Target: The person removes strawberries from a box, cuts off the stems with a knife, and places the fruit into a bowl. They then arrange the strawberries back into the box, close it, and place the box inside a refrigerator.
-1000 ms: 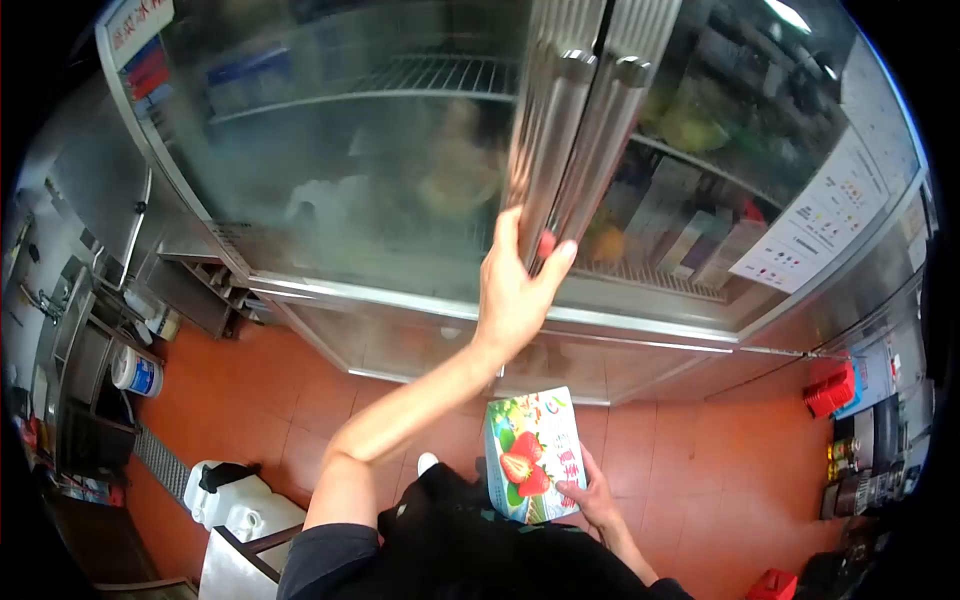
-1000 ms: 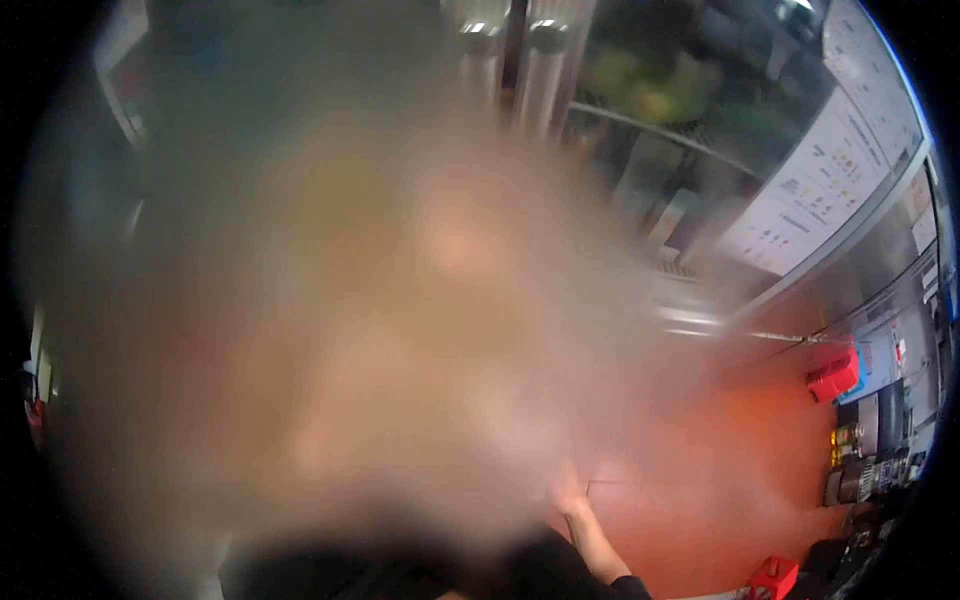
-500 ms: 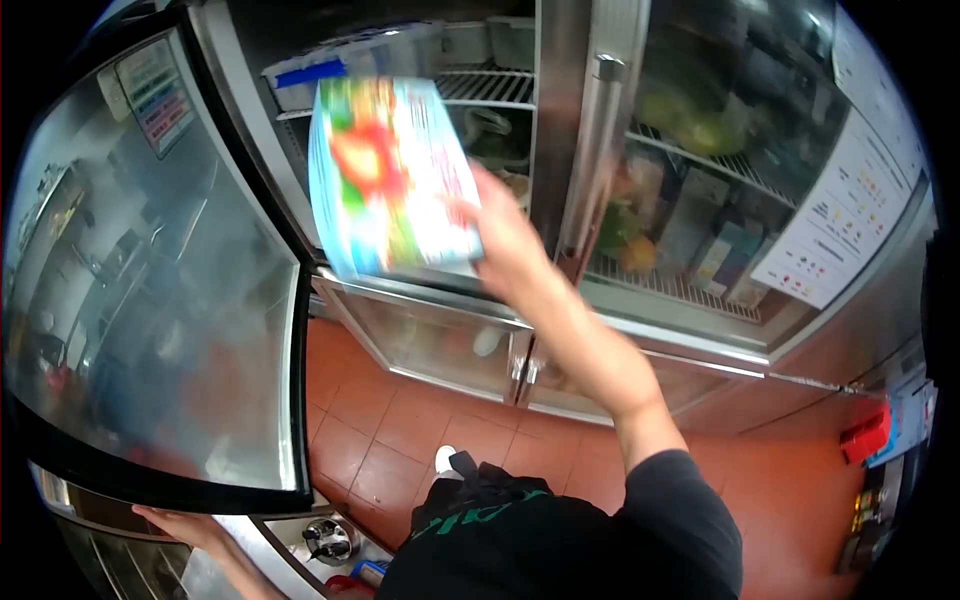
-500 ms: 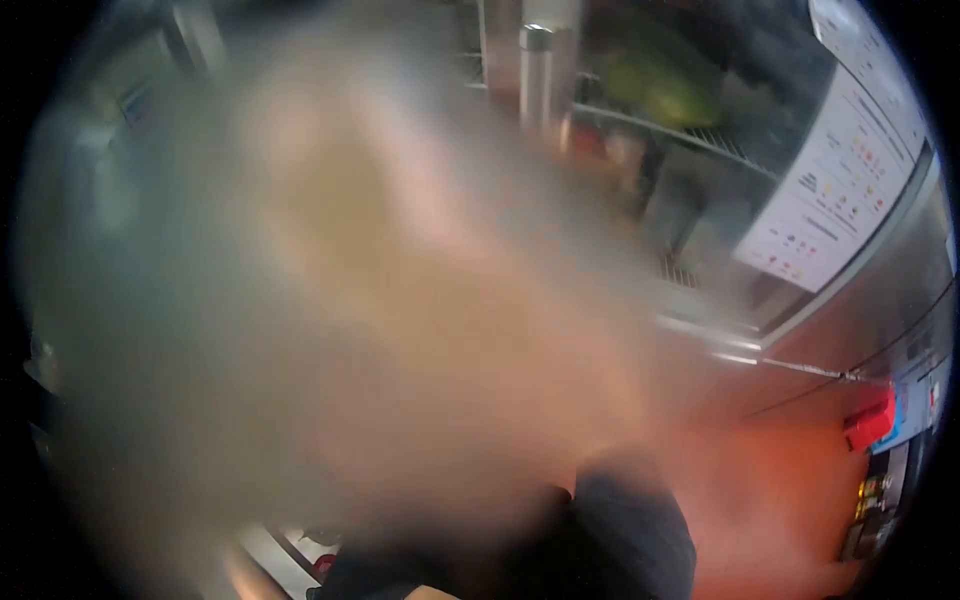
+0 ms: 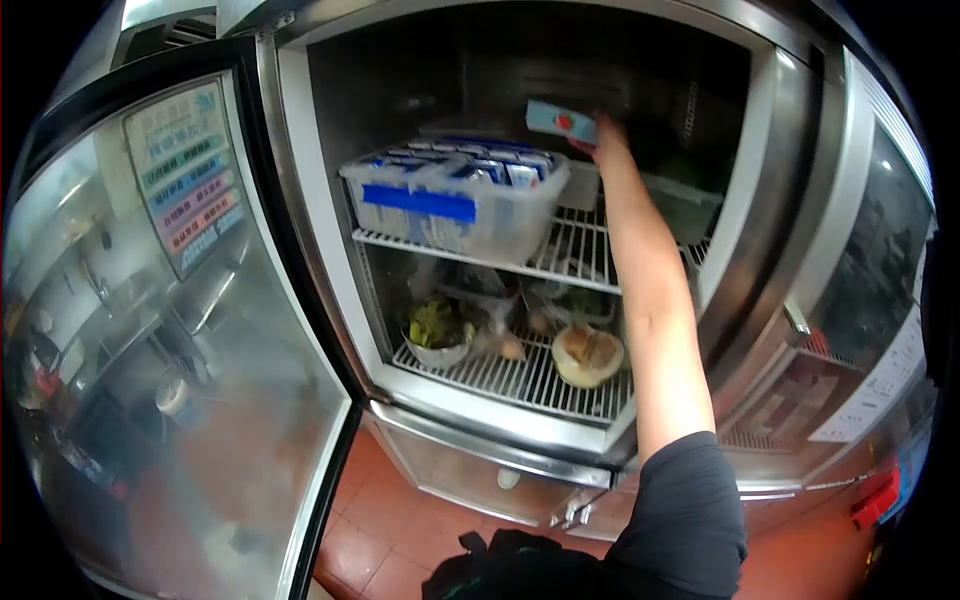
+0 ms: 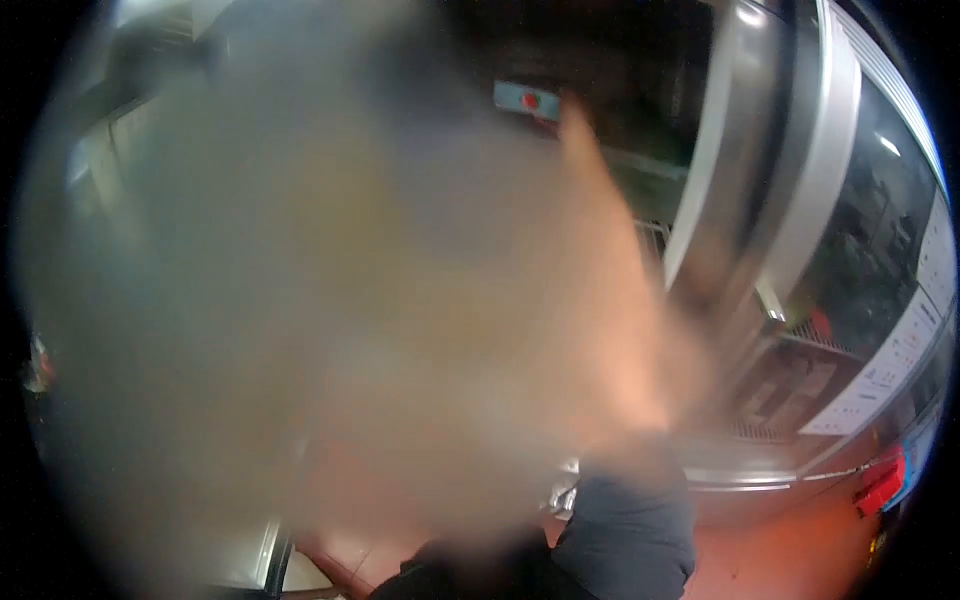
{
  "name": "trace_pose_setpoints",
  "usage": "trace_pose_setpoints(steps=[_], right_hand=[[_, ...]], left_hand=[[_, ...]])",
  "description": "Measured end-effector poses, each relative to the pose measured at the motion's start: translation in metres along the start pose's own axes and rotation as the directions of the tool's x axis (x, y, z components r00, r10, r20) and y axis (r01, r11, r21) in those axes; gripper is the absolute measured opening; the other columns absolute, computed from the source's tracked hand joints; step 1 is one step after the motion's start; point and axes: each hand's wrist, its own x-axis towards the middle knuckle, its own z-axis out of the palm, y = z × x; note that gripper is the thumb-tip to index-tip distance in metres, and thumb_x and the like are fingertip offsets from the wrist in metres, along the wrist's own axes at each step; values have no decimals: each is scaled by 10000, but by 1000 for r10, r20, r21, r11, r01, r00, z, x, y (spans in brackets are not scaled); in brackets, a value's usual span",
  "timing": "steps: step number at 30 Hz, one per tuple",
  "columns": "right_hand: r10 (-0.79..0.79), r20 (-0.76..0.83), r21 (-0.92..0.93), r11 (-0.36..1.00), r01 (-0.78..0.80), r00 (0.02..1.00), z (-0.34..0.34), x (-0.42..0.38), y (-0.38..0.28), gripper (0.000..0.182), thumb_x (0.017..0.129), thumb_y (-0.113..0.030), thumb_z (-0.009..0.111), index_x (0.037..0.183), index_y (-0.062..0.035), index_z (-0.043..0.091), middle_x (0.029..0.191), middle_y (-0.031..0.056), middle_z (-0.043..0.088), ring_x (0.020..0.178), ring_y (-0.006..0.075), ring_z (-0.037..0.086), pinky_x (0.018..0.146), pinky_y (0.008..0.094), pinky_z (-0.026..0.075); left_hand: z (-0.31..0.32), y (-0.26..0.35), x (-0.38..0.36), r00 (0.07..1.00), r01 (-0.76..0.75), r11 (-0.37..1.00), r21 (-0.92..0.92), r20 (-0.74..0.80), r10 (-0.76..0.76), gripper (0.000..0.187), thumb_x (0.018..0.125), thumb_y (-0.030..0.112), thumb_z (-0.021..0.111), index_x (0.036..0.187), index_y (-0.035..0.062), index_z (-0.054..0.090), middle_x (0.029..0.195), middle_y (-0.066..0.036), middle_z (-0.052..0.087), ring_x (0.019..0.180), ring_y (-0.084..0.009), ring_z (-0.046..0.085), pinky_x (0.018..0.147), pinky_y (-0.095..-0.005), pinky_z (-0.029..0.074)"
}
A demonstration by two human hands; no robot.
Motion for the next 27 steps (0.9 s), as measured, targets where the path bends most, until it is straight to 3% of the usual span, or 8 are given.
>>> trace_pose_setpoints(steps=[4, 6, 10, 11, 13, 18, 23, 27], right_hand=[[-386, 28, -776, 573, 264, 922, 10, 14, 18, 481, 912, -332, 525, 1307, -65, 467, 1395, 169, 389, 1200, 331, 484, 824, 448, 531], [-468, 76, -993, -118, 23, 880, 31, -53, -10, 385, 874, -316, 553, 1129, -36, 618, 1307, 179, 500, 1178, 307, 521, 874, 380, 510], [-811, 73, -940, 138, 313, 580, 31, -66, -11, 172, 770, -185, 593, 791, -48, 695, 816, 175, 672, 728, 306, 659, 615, 439, 520], [-544, 79, -765, 504, 401, 835, 39, -128, -44, 145, 782, -159, 575, 813, -32, 638, 799, 176, 633, 704, 290, 608, 614, 430, 475], [-759, -563, -401, 597, 695, 327, 85, -271, -62, 128, 833, -144, 528, 877, -26, 549, 807, 170, 565, 734, 275, 552, 670, 411, 444], [-766, 609, 160, 372, 914, 205, -119, -547, -68, 216, 908, -194, 485, 790, -25, 550, 759, 107, 547, 718, 261, 563, 631, 353, 454], [-513, 462, -359, 637, 682, 723, -297, -698, -80, 219, 897, -186, 536, 769, -16, 590, 756, 104, 605, 710, 268, 591, 597, 364, 457], [-345, -277, -602, 789, 118, 897, -408, -778, -110, 133, 885, -138, 564, 846, -18, 605, 685, 92, 618, 618, 229, 599, 574, 329, 453]], left_hand=[[33, -8, 8, 998, -53, 994, 100, 25, 51, 423, 968, 319, 393, 1179, -14, 546, 1218, -130, 548, 1097, -229, 517, 961, -346, 391], [49, -9, 9, 994, -99, 986, 135, 65, 91, 416, 966, 315, 395, 1171, -13, 551, 1209, -129, 552, 1091, -228, 520, 956, -346, 393], [76, -8, -11, 970, -200, 969, 146, 165, 176, 403, 961, 306, 401, 1154, -10, 560, 1192, -126, 560, 1078, -226, 525, 946, -345, 399], [86, -5, -21, 957, -236, 963, 129, 203, 207, 400, 960, 304, 402, 1149, -10, 563, 1188, -125, 562, 1075, -226, 526, 943, -345, 400], [107, 3, -58, 912, -314, 945, 93, 306, 273, 394, 958, 300, 405, 1141, -8, 567, 1180, -124, 566, 1068, -225, 529, 938, -345, 403], [129, 34, -219, 773, -419, 900, -121, 472, 424, 378, 952, 289, 412, 1119, -5, 579, 1159, -120, 576, 1052, -223, 535, 925, -344, 410], [82, 65, -503, 308, -168, 868, -466, 812, 496, 363, 947, 279, 419, 1098, -2, 591, 1138, -117, 586, 1036, -221, 542, 912, -343, 417], [-58, 51, -696, -389, 113, 923, -369, 838, 383, 351, 942, 270, 424, 1080, 0, 600, 1121, -114, 594, 1024, -219, 547, 901, -342, 422]])
